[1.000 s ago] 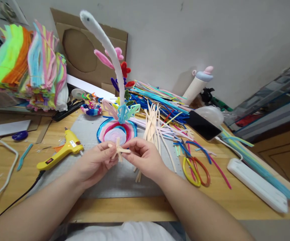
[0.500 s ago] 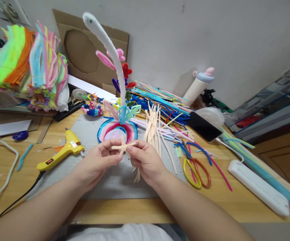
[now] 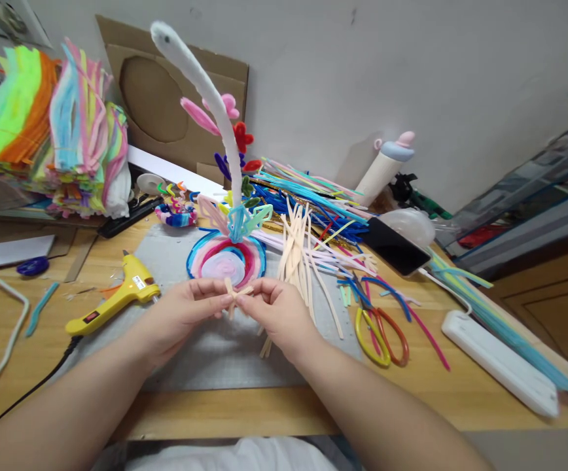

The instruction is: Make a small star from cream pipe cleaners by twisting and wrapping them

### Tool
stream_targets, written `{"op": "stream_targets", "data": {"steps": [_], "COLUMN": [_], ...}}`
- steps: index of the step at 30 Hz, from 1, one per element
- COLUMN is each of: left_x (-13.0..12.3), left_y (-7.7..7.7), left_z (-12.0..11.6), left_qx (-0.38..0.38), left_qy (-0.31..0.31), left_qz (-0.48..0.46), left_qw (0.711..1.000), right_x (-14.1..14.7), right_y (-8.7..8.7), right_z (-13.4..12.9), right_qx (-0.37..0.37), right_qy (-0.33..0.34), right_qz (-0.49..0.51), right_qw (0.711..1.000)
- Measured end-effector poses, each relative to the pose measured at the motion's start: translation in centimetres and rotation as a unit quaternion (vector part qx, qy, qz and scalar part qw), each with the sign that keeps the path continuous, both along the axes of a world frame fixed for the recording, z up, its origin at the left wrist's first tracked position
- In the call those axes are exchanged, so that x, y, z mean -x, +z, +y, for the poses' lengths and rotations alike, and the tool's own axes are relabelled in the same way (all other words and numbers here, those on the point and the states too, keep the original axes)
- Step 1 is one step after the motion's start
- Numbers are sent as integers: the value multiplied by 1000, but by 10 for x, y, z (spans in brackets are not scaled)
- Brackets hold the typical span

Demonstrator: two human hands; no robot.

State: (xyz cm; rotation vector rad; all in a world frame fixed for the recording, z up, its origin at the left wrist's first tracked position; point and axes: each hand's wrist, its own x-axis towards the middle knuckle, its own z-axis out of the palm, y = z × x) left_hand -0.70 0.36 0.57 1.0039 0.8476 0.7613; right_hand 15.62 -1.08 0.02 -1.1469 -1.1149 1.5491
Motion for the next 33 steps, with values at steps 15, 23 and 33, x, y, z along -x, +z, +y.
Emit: {"op": "stream_targets", "data": {"steps": [15,23,33], "left_x": [-1,-3,3], "left_y": [-1,4,6], "left_z": [1,-3,-6], "left_qx": [-49,-121,-66], "left_qy": [65,62,-149], "left_qz": [0,146,21], "left_qw": [997,980,986], "right_x": [-12,-25,-29], "right_y": [15,27,22], "right_z": [-4,-14,4], "right_qx": [-203,-482,-191], "right_qy": [44,94,149], "right_qz": [-280,-508,-175], "right_qw": [937,707,954]}}
